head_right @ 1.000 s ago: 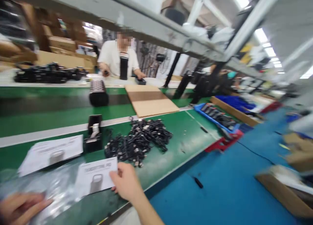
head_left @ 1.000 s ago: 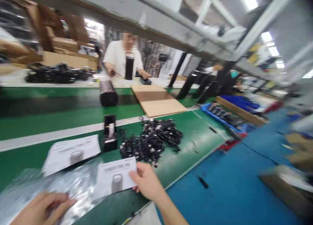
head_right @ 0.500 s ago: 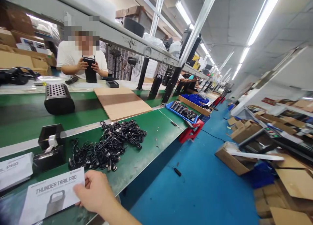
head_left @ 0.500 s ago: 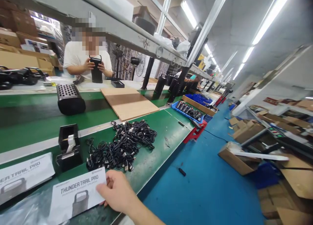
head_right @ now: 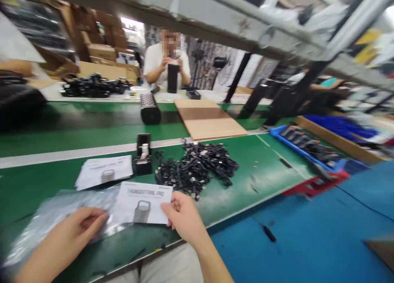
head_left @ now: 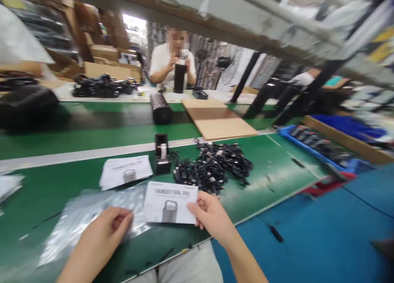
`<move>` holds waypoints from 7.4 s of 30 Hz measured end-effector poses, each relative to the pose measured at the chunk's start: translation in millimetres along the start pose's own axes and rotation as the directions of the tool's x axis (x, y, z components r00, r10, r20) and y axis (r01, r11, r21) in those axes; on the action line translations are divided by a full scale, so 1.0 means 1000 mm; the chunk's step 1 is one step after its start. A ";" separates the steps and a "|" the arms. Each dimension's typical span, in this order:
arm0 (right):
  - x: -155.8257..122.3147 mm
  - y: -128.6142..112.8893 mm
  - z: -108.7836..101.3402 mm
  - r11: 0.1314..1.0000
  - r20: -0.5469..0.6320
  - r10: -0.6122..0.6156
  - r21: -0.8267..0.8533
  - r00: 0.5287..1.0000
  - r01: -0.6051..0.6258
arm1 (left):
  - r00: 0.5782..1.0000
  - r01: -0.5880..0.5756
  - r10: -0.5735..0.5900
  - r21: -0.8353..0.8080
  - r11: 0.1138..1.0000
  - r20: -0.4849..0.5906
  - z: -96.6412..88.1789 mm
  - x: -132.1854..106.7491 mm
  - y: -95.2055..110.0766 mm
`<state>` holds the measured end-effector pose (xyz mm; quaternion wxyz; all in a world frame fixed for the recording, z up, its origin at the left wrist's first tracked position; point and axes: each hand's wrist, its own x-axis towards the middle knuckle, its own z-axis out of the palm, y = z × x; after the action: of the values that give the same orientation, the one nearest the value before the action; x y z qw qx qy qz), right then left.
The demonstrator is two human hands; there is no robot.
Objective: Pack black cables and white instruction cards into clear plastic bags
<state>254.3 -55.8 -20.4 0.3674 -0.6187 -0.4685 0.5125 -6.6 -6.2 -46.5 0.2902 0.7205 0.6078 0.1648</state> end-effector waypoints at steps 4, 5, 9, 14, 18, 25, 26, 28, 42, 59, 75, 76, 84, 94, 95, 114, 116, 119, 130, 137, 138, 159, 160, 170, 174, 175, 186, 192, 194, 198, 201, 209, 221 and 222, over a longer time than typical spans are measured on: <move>0.006 0.009 0.029 0.994 -0.040 -0.001 0.113 0.999 0.005 | 0.997 0.057 -0.060 0.051 0.997 0.053 -0.008 -0.002 0.019; 0.007 0.011 0.035 0.993 -0.064 -0.011 0.115 0.998 0.018 | 0.996 0.070 -0.073 0.058 0.996 0.051 -0.009 -0.003 0.023; 0.009 0.017 0.044 0.997 -0.119 -0.026 0.075 0.993 0.035 | 0.994 0.088 -0.091 0.047 0.995 0.059 -0.010 -0.005 0.027; 0.008 0.023 0.043 0.999 -0.095 -0.012 0.049 0.995 0.016 | 0.995 0.083 -0.085 0.027 0.996 0.051 -0.005 -0.006 0.024; 0.007 0.027 0.042 0.997 -0.126 -0.002 0.079 0.992 0.012 | 0.996 0.071 -0.072 0.031 0.997 0.048 -0.003 -0.006 0.024; 0.008 0.027 0.043 0.995 -0.125 -0.021 0.092 0.992 0.033 | 0.997 0.063 -0.064 0.021 0.998 0.047 -0.003 -0.006 0.023; 0.008 0.027 0.043 0.995 -0.125 -0.025 0.091 0.992 0.037 | 0.997 0.063 -0.064 0.020 0.998 0.047 -0.003 -0.006 0.023; 0.008 0.029 0.042 0.996 -0.117 -0.029 0.079 0.993 0.039 | 0.997 0.065 -0.066 0.018 0.998 0.049 -0.003 -0.006 0.023; 0.001 0.021 0.030 0.990 0.001 0.132 0.041 0.991 -0.132 | 0.998 0.057 -0.056 -0.046 0.997 0.025 0.006 -0.011 0.017; -0.005 0.014 0.031 0.991 0.236 0.108 0.057 0.966 -0.124 | 0.967 -0.155 0.174 0.110 0.982 -0.186 0.029 -0.023 0.013; 0.006 0.014 0.030 0.991 0.086 0.108 0.075 0.990 -0.115 | 0.976 -0.080 0.120 0.215 0.973 -0.182 0.021 -0.016 0.016; 0.007 0.016 0.032 0.994 0.069 0.096 0.054 0.993 -0.100 | 0.979 -0.065 0.104 0.219 0.974 -0.174 0.021 -0.015 0.016; 0.011 0.016 0.037 0.999 0.062 0.048 0.013 0.997 -0.049 | 0.977 -0.095 0.126 0.172 0.980 -0.175 0.012 -0.015 0.021; 0.030 -0.012 0.090 0.977 0.128 -0.088 -0.180 0.988 0.110 | 0.993 -0.120 0.106 -0.369 0.922 -0.059 0.012 -0.024 0.044; 0.031 -0.014 0.091 0.932 0.123 -0.183 -0.294 0.975 0.212 | 0.992 -0.122 0.115 -0.394 0.911 -0.041 0.012 -0.023 0.042; 0.129 -0.046 -0.012 0.670 -0.265 -0.368 -0.740 0.891 0.057 | 0.999 0.002 0.002 -0.098 0.995 0.039 0.011 -0.013 0.031; 0.123 -0.045 -0.014 0.684 -0.302 -0.389 -0.728 0.870 0.053 | 1.000 0.005 -0.002 -0.096 0.995 0.026 0.011 -0.014 0.032; 0.122 -0.048 -0.008 0.681 -0.297 -0.382 -0.731 0.875 0.048 | 1.000 0.000 -0.001 -0.104 0.995 -0.010 0.013 -0.015 0.033; 0.133 -0.049 -0.008 0.852 -0.224 -0.296 -0.501 0.929 0.150 | 0.996 -0.023 0.009 -0.164 0.986 -0.084 0.017 -0.017 0.035; 0.042 -0.036 0.027 0.976 0.105 -0.213 -0.013 0.971 0.215 | 1.000 0.007 -0.007 -0.138 0.990 -0.003 0.014 -0.017 0.033; 0.032 -0.031 0.036 0.971 0.191 -0.207 -0.076 0.959 0.225 | 1.000 0.010 -0.010 -0.153 0.988 -0.003 0.015 -0.017 0.031; 0.020 -0.065 0.081 0.886 0.439 -0.248 -0.259 0.864 0.386 | 0.952 -0.098 -0.081 -0.542 0.835 -0.296 -0.005 -0.026 0.039; 0.020 -0.074 0.080 0.873 0.446 -0.265 -0.266 0.855 0.409 | 0.946 -0.106 -0.096 -0.574 0.812 -0.310 -0.009 -0.024 0.041; 0.030 -0.162 0.064 0.353 0.627 -0.591 -0.364 0.507 0.862 | 0.901 -0.314 -0.119 -0.816 0.485 -0.417 -0.041 -0.016 0.046; 0.026 -0.175 0.051 0.404 0.688 -0.550 -0.277 0.473 0.872 | 0.989 -0.141 0.017 -0.932 0.333 -0.144 -0.038 -0.014 0.043; 0.025 -0.175 0.048 0.434 0.701 -0.528 -0.264 0.480 0.861 | 0.994 -0.105 0.052 -0.934 0.342 -0.093 -0.037 -0.014 0.043; 0.017 -0.150 0.013 0.603 0.624 -0.381 -0.393 0.683 0.695 | 0.992 -0.055 -0.051 -0.765 0.641 -0.115 -0.033 -0.023 0.047; 0.014 -0.091 0.036 0.886 0.295 -0.375 -0.165 0.879 0.434 | 0.926 -0.173 -0.074 -0.590 0.789 -0.371 -0.024 -0.016 0.038; 0.016 -0.074 0.048 0.910 0.220 -0.326 -0.189 0.919 0.368 | 0.918 -0.162 -0.094 -0.581 0.798 -0.385 -0.023 -0.013 0.038; 0.026 -0.064 0.056 0.910 0.177 -0.353 -0.161 0.919 0.381 | 0.961 -0.131 -0.044 -0.591 0.796 -0.271 -0.026 -0.005 0.039; 0.033 -0.068 0.050 0.865 0.204 -0.450 -0.144 0.869 0.481 | 0.981 -0.128 0.028 -0.537 0.834 -0.190 -0.031 -0.003 0.037; 0.048 -0.055 0.041 0.865 0.179 -0.487 -0.038 0.855 0.501 | 0.999 -0.021 -0.023 -0.886 0.464 -0.036 -0.036 -0.006 0.037; 0.101 -0.065 0.033 0.926 -0.272 -0.328 -0.282 0.905 0.251 | 0.964 0.145 -0.263 -0.735 0.662 -0.047 -0.008 -0.001 0.047; 0.108 -0.066 0.033 0.936 -0.243 -0.301 -0.259 0.922 0.237 | 0.962 0.136 -0.268 -0.750 0.648 -0.057 -0.007 -0.001 0.047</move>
<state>212.8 65.8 3.2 0.4247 -0.6515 -0.5478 0.3084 25.7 -9.6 -11.9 0.5226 0.4526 0.5869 0.4213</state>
